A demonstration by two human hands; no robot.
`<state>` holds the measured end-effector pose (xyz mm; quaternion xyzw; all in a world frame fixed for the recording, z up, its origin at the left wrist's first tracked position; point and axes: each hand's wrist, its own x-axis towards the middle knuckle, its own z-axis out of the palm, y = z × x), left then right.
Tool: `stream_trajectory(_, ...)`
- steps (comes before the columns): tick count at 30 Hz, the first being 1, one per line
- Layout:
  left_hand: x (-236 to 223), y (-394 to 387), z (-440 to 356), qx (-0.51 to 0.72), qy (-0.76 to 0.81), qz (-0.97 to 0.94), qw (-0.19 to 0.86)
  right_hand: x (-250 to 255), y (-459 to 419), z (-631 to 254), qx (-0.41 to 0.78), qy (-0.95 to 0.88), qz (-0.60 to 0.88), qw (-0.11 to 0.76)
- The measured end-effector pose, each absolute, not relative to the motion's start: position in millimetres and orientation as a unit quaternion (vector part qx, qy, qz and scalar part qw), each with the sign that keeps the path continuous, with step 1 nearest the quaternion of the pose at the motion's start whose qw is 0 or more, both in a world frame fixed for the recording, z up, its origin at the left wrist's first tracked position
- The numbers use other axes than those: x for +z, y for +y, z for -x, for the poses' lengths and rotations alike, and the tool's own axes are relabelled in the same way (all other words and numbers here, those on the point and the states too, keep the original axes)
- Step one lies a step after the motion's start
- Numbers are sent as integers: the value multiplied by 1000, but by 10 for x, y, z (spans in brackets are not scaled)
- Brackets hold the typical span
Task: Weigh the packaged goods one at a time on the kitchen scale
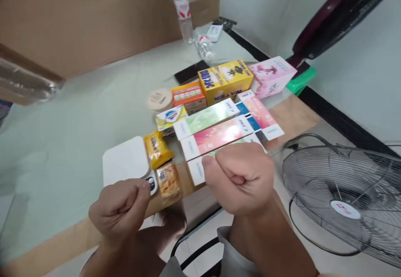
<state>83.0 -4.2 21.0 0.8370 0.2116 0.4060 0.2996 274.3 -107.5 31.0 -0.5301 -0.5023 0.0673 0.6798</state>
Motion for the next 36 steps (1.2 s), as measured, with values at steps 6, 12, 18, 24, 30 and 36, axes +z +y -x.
stream_trajectory(6,617,160,-2038,250,90,-938,225,154,-1214,-3483,80,-263,628,728)
stream_trajectory(12,546,748,-3365,98,195,-970,102,-19,-1147,-3809,100,-175,735,647)
stream_trajectory(18,339,1269,-3906,-55,231,-970,51,-163,-1076,-3931,221,-180,784,552)
stream_trajectory(24,250,1562,-4004,-87,203,-974,51,-152,-899,-4187,321,-220,719,576)
stream_trajectory(30,233,1698,-4074,-101,173,-976,81,-198,-513,-4349,410,-282,618,609)
stream_trajectory(36,360,1532,-3990,-50,203,-975,80,-279,-464,-4342,437,-247,605,618)
